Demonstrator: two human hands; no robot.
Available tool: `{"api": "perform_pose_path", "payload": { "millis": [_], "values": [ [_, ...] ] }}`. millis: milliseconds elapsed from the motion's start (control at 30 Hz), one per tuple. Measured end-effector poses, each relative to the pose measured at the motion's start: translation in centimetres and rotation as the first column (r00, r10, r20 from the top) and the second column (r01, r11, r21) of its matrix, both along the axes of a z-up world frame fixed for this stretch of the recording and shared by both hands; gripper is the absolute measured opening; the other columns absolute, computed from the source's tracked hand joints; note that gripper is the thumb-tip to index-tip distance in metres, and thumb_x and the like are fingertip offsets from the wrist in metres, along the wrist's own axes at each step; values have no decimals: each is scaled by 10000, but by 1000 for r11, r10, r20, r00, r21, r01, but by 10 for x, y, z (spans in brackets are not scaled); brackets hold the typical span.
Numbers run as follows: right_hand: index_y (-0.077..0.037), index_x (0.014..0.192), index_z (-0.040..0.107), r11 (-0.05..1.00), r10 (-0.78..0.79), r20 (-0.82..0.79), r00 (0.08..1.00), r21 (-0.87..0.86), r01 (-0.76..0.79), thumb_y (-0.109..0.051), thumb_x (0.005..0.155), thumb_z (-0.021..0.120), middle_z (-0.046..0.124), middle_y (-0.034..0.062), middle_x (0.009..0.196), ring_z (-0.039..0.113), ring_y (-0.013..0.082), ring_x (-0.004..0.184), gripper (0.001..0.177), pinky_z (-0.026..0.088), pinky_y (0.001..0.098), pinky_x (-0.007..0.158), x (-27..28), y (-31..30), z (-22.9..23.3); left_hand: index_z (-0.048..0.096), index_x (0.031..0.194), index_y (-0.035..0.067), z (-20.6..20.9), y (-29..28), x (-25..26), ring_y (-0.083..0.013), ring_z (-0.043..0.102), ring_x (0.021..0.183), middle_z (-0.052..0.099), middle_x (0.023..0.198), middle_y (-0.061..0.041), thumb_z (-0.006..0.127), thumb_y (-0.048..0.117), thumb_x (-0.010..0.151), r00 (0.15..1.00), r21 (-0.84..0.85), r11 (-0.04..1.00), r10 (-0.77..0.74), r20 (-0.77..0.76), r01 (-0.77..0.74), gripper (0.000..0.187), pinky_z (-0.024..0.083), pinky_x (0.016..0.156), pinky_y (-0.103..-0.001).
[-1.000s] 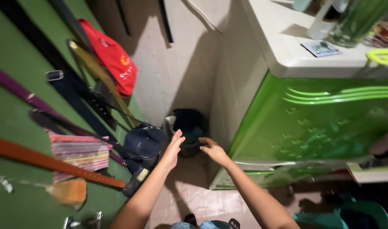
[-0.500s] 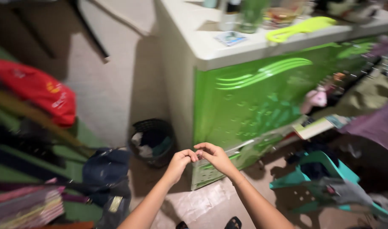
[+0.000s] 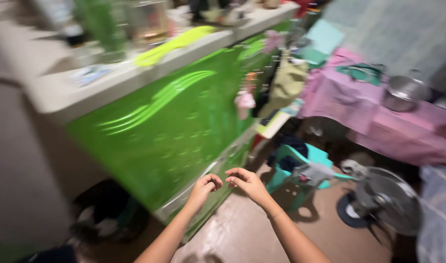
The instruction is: Picking up clothes and hanging them on a rack.
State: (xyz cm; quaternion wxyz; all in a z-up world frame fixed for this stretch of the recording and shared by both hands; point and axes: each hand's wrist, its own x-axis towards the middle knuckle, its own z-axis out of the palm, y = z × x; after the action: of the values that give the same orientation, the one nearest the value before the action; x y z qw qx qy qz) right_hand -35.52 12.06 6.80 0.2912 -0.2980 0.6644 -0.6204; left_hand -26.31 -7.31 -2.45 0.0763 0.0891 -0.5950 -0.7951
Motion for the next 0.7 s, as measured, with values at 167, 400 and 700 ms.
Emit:
{"api": "perform_pose_path", "payload": {
  "millis": [167, 400, 700],
  "values": [
    [-20, 1224, 683, 990, -139, 9, 990, 13, 139, -151, 973, 627, 752, 55, 1030, 694, 119, 886, 289, 566, 284, 835, -51, 78, -5, 691, 956, 27, -10, 65, -78, -118, 638, 849, 693, 897, -30, 502, 7, 870, 992, 25, 992, -127, 6, 127, 209, 504, 779, -272],
    [-18, 1210, 684, 955, -292, 44, 955, -44, 294, -125, 975, 626, 747, 51, 1027, 689, 106, 897, 265, 576, 279, 839, -131, 177, -25, 700, 961, 30, -15, 156, -178, -113, 638, 833, 690, 886, -28, 519, 29, 903, 967, 45, 966, -255, -4, 255, 190, 513, 771, -264],
    [-11, 1202, 698, 894, -448, 22, 894, -8, 448, -119, 983, 629, 750, 53, 993, 693, 99, 816, 253, 567, 250, 773, -176, 292, -62, 669, 947, 60, -38, 273, -254, -97, 641, 819, 745, 942, -15, 510, 43, 901, 915, 97, 925, -377, 140, 367, 166, 505, 764, -242]
  ]
}}
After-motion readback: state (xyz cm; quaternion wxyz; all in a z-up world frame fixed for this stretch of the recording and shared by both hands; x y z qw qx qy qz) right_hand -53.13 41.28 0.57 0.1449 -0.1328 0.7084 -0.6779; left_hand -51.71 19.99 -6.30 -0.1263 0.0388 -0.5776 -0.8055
